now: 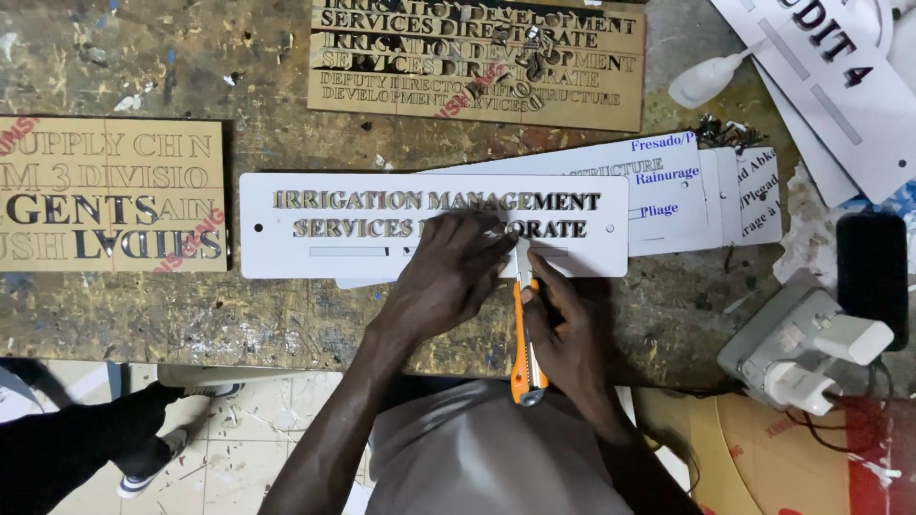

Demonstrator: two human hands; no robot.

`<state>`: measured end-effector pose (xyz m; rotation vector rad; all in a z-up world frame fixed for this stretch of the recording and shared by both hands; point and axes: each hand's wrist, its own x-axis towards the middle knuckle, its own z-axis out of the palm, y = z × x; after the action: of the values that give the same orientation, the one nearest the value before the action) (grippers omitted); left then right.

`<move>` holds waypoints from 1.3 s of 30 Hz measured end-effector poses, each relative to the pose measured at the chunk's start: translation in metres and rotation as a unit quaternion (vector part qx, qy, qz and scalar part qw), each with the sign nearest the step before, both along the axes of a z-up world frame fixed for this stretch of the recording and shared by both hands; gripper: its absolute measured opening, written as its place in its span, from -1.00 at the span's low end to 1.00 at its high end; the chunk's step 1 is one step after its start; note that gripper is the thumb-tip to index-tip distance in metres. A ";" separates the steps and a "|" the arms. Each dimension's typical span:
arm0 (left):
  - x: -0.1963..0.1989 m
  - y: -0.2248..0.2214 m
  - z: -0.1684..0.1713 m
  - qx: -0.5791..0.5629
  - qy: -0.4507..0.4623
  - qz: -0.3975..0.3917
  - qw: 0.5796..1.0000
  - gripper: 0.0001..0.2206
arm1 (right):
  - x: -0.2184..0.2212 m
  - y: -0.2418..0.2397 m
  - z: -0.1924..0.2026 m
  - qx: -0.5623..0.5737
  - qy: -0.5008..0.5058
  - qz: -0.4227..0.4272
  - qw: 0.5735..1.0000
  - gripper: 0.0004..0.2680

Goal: Trimming the edges and cutting out letters from a sign using a utility knife on a workbench.

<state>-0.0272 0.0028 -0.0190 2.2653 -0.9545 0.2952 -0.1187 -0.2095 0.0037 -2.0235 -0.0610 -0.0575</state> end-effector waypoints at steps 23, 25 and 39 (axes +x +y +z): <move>0.015 -0.015 -0.009 -0.035 0.040 0.043 0.998 -0.73 | 0.020 -0.044 -0.030 0.136 0.105 -0.003 0.985 -0.59; 0.013 -0.015 -0.006 -0.032 0.036 0.050 0.998 -0.76 | 0.018 -0.046 -0.036 0.146 0.104 0.004 0.984 -0.59; 0.022 -0.019 0.005 0.017 0.001 0.052 0.999 -0.78 | 0.026 -0.040 -0.011 0.164 0.101 0.028 0.981 -0.59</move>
<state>-0.0049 -0.0165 -0.0137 2.3492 -0.8486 0.3237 -0.0923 -0.2491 -0.0071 -1.6881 0.0200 0.1637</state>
